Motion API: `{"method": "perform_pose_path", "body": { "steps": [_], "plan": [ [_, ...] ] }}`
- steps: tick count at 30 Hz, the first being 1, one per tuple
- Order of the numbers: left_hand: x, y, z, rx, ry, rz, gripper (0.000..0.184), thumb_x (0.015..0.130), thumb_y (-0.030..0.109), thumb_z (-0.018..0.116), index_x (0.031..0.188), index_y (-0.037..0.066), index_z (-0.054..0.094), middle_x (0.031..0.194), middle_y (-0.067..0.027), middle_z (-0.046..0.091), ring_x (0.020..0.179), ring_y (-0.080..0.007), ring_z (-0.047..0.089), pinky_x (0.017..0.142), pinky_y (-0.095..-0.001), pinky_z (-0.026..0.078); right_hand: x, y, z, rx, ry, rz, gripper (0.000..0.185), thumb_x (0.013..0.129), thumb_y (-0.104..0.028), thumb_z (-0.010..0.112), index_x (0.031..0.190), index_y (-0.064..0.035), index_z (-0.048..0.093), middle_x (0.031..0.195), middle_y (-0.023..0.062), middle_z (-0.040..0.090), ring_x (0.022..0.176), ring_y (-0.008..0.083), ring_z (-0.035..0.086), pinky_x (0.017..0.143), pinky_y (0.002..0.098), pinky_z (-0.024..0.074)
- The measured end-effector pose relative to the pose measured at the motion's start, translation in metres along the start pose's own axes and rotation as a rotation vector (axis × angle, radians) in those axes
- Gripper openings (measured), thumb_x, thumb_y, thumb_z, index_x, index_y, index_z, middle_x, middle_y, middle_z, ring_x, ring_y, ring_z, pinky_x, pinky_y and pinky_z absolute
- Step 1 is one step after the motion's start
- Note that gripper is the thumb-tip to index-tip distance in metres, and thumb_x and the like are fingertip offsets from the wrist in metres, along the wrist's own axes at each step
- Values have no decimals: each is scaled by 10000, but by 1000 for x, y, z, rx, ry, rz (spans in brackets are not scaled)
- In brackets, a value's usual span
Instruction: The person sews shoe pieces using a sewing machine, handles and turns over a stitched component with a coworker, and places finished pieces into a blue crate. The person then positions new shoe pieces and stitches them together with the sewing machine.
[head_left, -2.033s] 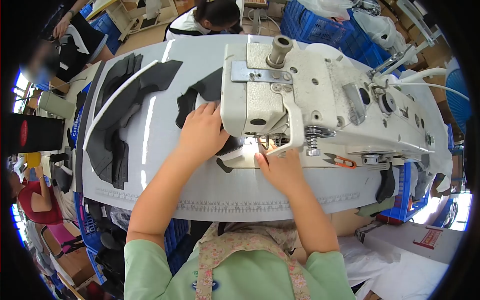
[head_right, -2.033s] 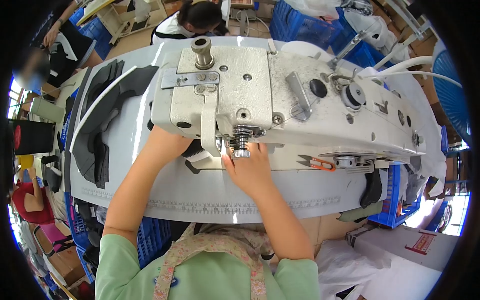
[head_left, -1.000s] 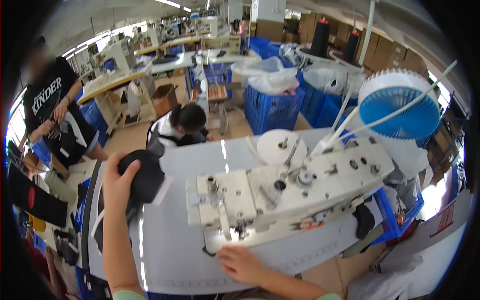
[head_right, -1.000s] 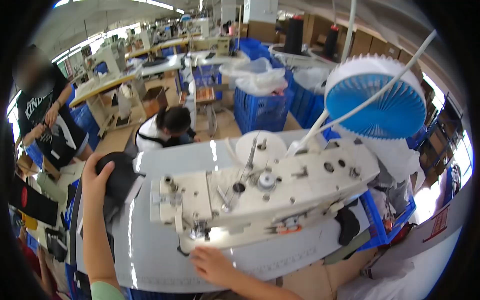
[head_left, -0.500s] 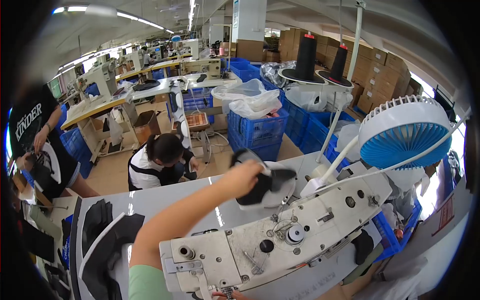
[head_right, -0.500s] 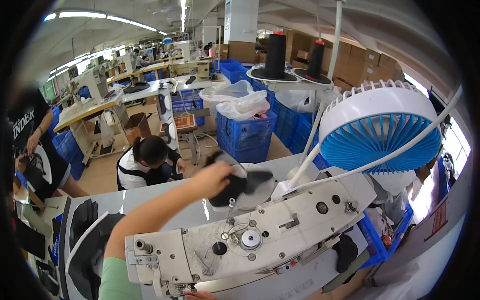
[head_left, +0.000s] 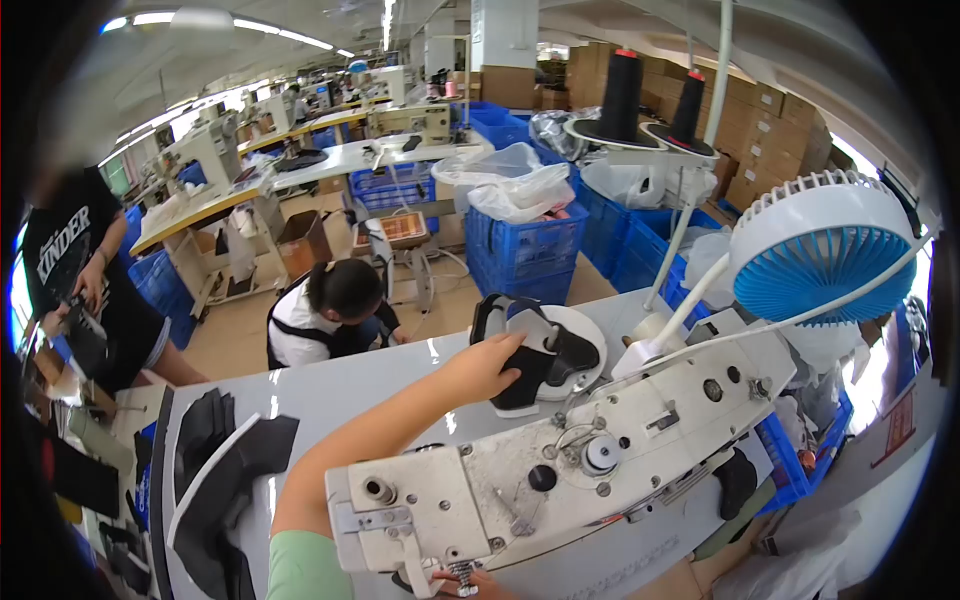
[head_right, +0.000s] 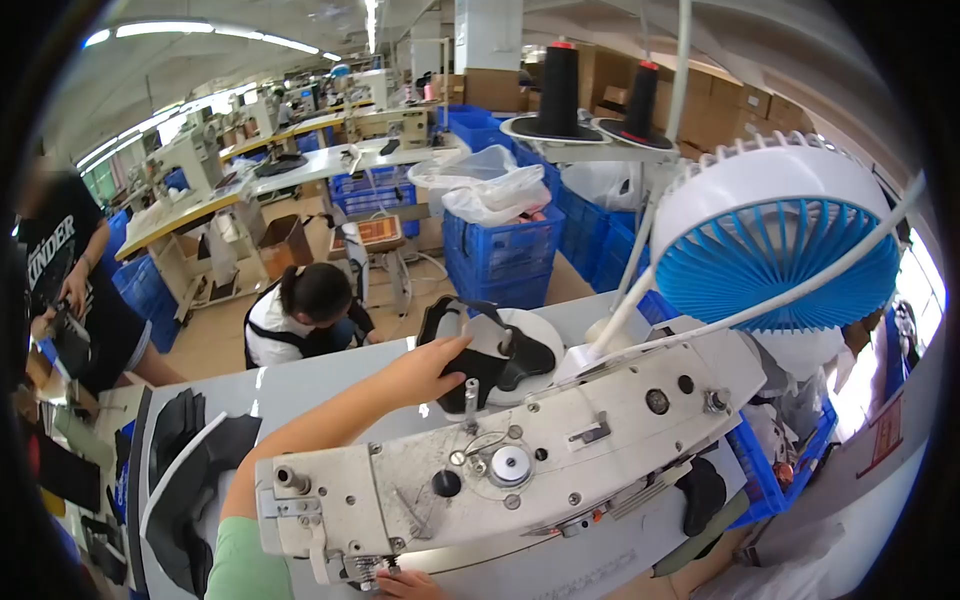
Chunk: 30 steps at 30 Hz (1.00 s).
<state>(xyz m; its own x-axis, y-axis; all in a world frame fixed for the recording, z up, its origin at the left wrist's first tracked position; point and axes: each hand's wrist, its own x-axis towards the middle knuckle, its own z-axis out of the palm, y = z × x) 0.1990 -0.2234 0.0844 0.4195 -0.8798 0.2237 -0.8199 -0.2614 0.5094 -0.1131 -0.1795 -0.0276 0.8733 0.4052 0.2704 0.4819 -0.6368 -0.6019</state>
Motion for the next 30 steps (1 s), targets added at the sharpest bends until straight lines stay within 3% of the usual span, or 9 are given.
{"method": "perform_pose_path", "body": {
  "steps": [5, 9, 11, 13, 17, 19, 21, 25, 30],
  "plan": [
    [-33, -13, 0, 31, 264, 199, 584, 801, 90, 607, 1340, 13, 395, 1340, -226, 435, 1222, -385, 436, 1019, -410, 379, 15, -14, -23, 152, -17, 59, 219, 798, -187, 641, 988, -79, 657, 1151, 105, 588, 1068, 308, 533, 904, 459, 417],
    [-101, -29, -9, 75, 271, 66, 536, 808, 63, 593, 1318, 30, 432, 1350, -198, 437, 1228, -363, 439, 1022, -410, 387, 21, -18, -26, 191, -90, 34, 213, 802, -166, 629, 983, -55, 650, 1160, 131, 586, 1099, 337, 520, 953, 450, 399],
    [-145, -33, -11, 108, 300, -17, 495, 799, 60, 602, 1277, 25, 481, 1342, -198, 448, 1228, -355, 441, 1020, -407, 388, 23, -20, -31, 113, -33, -21, 208, 754, -144, 653, 946, -65, 672, 1151, 77, 604, 1155, 288, 501, 958, 417, 399],
    [-192, -28, -23, 97, 270, -53, 392, 763, 43, 592, 1153, 4, 578, 1310, -217, 475, 1219, -363, 447, 1012, -413, 387, 22, -27, -31, 97, -30, -33, 195, 745, -125, 652, 928, -60, 675, 1143, 80, 609, 1149, 293, 503, 958, 417, 398],
    [-277, -11, -48, 255, 321, -304, 364, 733, 28, 566, 1093, 12, 614, 1298, -218, 481, 1207, -356, 457, 984, -410, 409, 21, -24, -29, 108, -18, -73, 211, 805, -150, 618, 989, -52, 650, 1171, 137, 586, 1124, 339, 508, 977, 439, 382],
    [-316, -21, -62, 353, 305, -394, 407, 718, 45, 583, 1124, 28, 601, 1319, -223, 455, 1236, -367, 426, 991, -426, 397, 19, -27, -27, 82, -33, -94, 216, 804, -143, 616, 997, -53, 650, 1172, 137, 587, 1126, 338, 506, 983, 439, 375],
    [-345, -29, -73, 617, 223, -628, 564, 682, 54, 606, 1241, 55, 529, 1363, -222, 412, 1273, -385, 388, 1030, -449, 353, 20, -29, -28, 27, -27, -81, 222, 803, -136, 614, 1005, -54, 651, 1172, 138, 587, 1127, 338, 504, 989, 438, 368],
    [-387, -46, -88, 721, 138, -964, 656, 725, 197, 651, 1341, 87, 456, 1445, -228, 321, 1368, -379, 262, 1095, -503, 243, 19, -28, -23, 29, -13, -91, 231, 809, -138, 618, 1021, -56, 654, 1167, 144, 589, 1118, 341, 503, 992, 436, 363],
    [-413, -54, -94, 602, 121, -1108, 743, 708, 351, 687, 1372, 126, 440, 1456, -235, 310, 1373, -381, 258, 1109, -503, 211, 17, -29, -22, 4, -12, -63, 220, 815, -151, 626, 1015, -69, 667, 1161, 149, 591, 1117, 346, 502, 984, 434, 376]
  ]
}}
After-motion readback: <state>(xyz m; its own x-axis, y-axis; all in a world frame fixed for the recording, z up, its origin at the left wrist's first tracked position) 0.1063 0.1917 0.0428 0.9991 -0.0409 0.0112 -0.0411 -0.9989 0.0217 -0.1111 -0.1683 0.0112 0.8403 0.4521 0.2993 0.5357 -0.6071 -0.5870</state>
